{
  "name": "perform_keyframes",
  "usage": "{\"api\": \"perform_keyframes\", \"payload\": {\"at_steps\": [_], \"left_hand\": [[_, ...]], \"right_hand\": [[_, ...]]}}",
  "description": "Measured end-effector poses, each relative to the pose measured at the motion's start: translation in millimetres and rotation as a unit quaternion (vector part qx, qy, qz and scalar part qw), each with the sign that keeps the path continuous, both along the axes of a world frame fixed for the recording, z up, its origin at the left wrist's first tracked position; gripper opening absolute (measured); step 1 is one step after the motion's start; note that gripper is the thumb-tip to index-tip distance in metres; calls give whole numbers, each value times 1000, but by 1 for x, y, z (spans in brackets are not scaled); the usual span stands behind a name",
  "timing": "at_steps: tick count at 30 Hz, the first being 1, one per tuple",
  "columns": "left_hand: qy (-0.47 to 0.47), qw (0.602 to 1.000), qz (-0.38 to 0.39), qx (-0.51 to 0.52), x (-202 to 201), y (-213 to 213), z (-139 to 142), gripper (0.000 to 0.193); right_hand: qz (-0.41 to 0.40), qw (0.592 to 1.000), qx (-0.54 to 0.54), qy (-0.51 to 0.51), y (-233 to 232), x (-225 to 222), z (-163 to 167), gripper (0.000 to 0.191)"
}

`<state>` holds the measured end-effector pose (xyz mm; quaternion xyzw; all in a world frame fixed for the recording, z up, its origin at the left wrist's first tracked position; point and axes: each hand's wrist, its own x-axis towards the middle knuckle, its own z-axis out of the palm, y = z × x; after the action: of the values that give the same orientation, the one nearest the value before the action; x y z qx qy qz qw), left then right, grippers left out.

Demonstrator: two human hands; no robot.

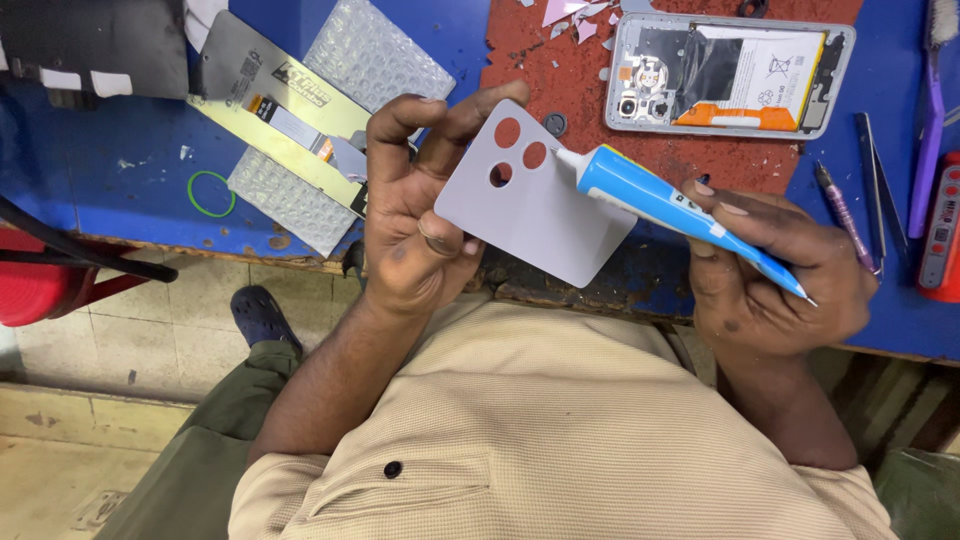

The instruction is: The person applies adhesive to a white smartphone back cover and places three camera lens modules into the cutouts. They then apply adhesive to the phone's internal frame and attach the back cover, pressing it into place. Finally, the person powers on the device to confirm it functions.

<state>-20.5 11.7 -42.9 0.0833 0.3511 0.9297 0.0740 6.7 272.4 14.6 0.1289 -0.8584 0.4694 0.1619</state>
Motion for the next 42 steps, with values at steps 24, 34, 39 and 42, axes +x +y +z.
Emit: {"api": "perform_keyframes", "payload": {"at_steps": [24,34,39,42], "left_hand": [[14,1000,-6,23,0,2,-2,64],[16,1000,-6,24,1,0,-4,63],[7,1000,-3,13,1,1,-3,66],[18,1000,-7,19,1,1,-4,62]], "right_hand": [[27,1000,-9,13,-12,-9,5,25],[11,1000,11,20,-12,-10,5,24],[10,1000,11,27,-12,-13,4,25],[8,999,22,40,-14,-15,4,25]]}}
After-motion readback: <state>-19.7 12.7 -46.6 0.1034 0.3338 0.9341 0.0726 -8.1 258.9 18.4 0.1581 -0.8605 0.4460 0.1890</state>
